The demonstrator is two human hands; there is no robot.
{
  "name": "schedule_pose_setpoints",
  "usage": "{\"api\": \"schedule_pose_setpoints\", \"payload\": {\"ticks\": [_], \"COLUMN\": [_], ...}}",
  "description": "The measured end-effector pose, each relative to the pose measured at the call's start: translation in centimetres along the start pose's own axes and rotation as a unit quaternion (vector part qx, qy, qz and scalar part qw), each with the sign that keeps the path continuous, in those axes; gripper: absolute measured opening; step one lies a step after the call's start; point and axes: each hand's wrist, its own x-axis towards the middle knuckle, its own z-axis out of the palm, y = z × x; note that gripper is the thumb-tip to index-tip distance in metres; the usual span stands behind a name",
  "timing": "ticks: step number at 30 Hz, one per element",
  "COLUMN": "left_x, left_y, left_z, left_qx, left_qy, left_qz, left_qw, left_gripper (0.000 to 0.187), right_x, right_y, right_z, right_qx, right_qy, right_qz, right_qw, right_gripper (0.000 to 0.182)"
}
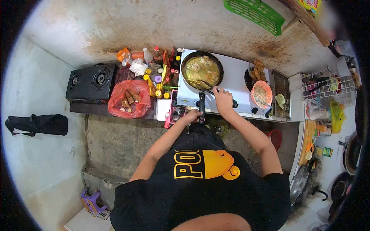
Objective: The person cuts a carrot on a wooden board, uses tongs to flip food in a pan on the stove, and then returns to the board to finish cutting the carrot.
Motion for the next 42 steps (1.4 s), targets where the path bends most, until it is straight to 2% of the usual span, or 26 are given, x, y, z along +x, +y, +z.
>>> {"api": "schedule_pose_setpoints", "payload": {"ticks": [6, 13, 15, 16, 18, 19, 20, 21, 22, 23, 24, 26, 27, 32, 34, 36, 38, 42], "left_x": [1.5, 0.7, 1.4, 1.4, 1.1, 1.4, 1.7, 1.7, 1.7, 1.7, 1.5, 1.1, 0.7, 1.0, 1.3, 1.7, 1.7, 1.0], "left_y": [-1.1, -0.4, -0.8, -0.8, -0.7, -0.9, -1.1, -1.1, -1.1, -1.1, -0.8, -0.3, -0.1, -0.5, -0.7, -0.8, -1.0, -0.7], "left_z": [-1.0, -1.1, -1.2, -1.1, -0.7, -0.7, -0.9, -1.1, -1.3, -1.5, -1.4, -1.3, -1.1, -1.0, -1.2, -1.0, -1.0, -0.8], "left_qx": [0.006, 0.022, 0.005, 0.006, -0.018, -0.016, 0.000, 0.017, 0.019, 0.024, 0.030, 0.033, 0.033, 0.004, 0.001, 0.013, -0.003, 0.009], "left_qy": [-0.038, -0.032, -0.039, -0.042, -0.015, -0.017, -0.021, -0.025, -0.026, -0.037, -0.048, -0.043, -0.035, -0.031, -0.045, -0.012, -0.012, 0.011], "left_qz": [0.007, 0.005, 0.011, 0.010, 0.001, 0.001, 0.007, 0.012, 0.012, 0.010, 0.008, 0.000, -0.008, -0.007, -0.008, -0.017, -0.012, -0.018], "left_qw": [0.999, 0.999, 0.999, 0.999, 1.000, 1.000, 1.000, 0.999, 0.999, 0.999, 0.998, 0.999, 0.999, 0.999, 0.999, 1.000, 1.000, 1.000], "left_gripper": [0.023, 0.026, 0.026, 0.026, 0.024, 0.024, 0.024, 0.024, 0.024, 0.025, 0.026, 0.026, 0.026, 0.025, 0.025, 0.025, 0.026, 0.027], "right_x": [1.0, 1.7, 1.5, 1.4, 1.7, 1.8, 1.8, 1.8, 1.8, 1.1, 0.7, 0.2, 0.1, 0.4, 0.5, 0.8, 0.7, 1.2], "right_y": [-1.3, -0.3, 1.1, 1.8, 4.4, 6.1, 7.4, 8.2, 8.5, 8.6, 8.6, 8.6, 8.3, 5.1, 4.0, 3.4, 3.0, 4.2], "right_z": [0.3, -1.3, -3.3, -3.0, -2.1, -1.7, -1.2, -1.3, -1.3, -1.2, -1.1, -0.9, -0.9, -0.4, -0.4, -0.5, -0.8, 0.0], "right_qx": [-0.017, 0.001, 0.077, 0.076, 0.197, 0.264, 0.263, 0.431, 0.577, 0.649, 0.650, 0.795, 0.809, 0.807, 0.814, 0.811, 0.816, 0.804], "right_qy": [-0.004, -0.006, -0.072, -0.074, -0.176, -0.221, -0.220, -0.315, -0.393, -0.391, -0.389, -0.448, -0.467, -0.444, -0.402, -0.398, -0.383, -0.421], "right_qz": [0.023, 0.052, 0.064, 0.067, 0.100, 0.092, 0.095, 0.170, 0.235, 0.273, 0.275, 0.295, 0.297, 0.354, 0.370, 0.380, 0.352, 0.343], "right_qw": [1.000, 0.999, 0.992, 0.992, 0.959, 0.934, 0.935, 0.828, 0.677, 0.593, 0.592, 0.285, 0.199, 0.160, 0.197, 0.198, 0.253, 0.243], "right_gripper": [0.034, 0.032, 0.038, 0.038, 0.054, 0.055, 0.055, 0.056, 0.057, 0.062, 0.062, 0.067, 0.067, 0.062, 0.067, 0.064, 0.062, 0.055]}}
